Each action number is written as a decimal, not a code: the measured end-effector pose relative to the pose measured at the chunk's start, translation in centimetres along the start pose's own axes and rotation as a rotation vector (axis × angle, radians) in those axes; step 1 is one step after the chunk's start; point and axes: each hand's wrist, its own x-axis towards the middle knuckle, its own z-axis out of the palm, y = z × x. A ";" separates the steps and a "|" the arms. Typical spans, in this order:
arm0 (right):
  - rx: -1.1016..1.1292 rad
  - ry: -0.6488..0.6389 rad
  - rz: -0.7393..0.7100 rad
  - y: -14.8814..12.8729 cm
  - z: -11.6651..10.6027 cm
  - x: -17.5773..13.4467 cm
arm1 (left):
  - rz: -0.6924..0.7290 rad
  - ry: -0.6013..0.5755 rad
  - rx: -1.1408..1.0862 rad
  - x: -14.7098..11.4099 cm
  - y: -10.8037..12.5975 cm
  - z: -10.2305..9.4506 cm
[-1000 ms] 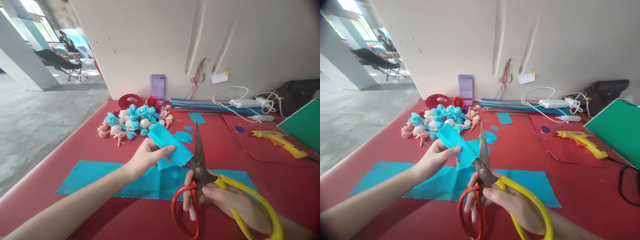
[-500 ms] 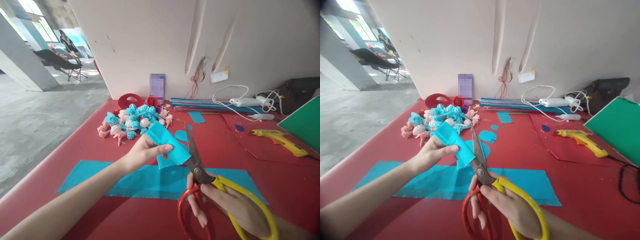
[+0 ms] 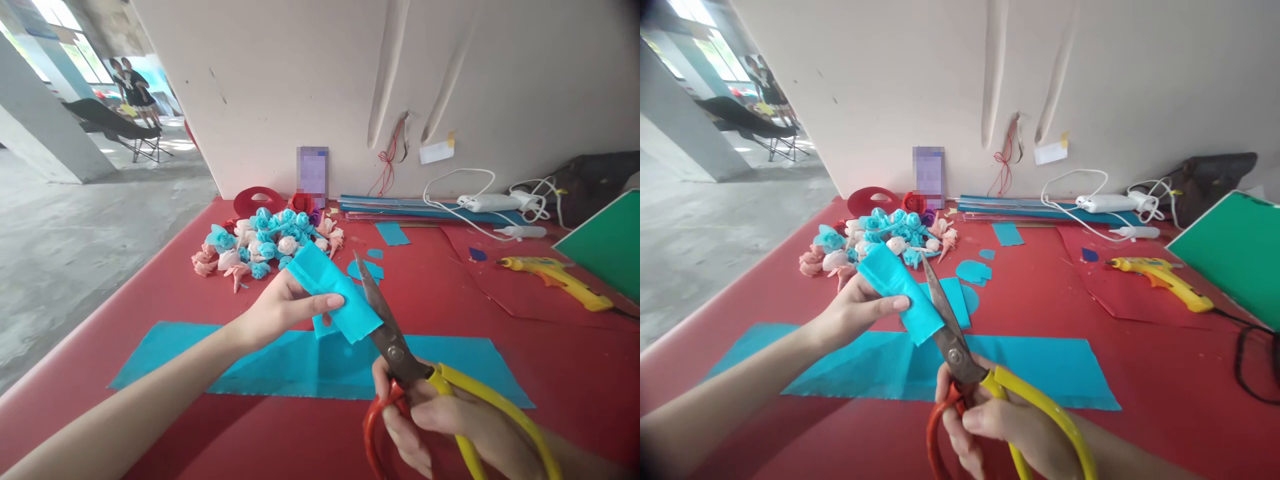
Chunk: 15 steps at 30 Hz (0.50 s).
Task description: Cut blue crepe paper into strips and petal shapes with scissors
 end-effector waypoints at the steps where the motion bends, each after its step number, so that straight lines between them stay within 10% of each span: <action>1: 0.035 -0.003 -0.001 0.1 -0.1 0.0 | -0.023 -0.003 -0.006 0.0 0.1 0.0; 7: 0.100 -0.090 -0.027 1.2 -1.1 0.3 | -0.112 -0.059 -0.087 -0.2 0.7 0.7; 15: 0.159 0.132 0.073 0.4 0.1 0.3 | -0.133 -0.052 -0.029 0.1 0.1 0.2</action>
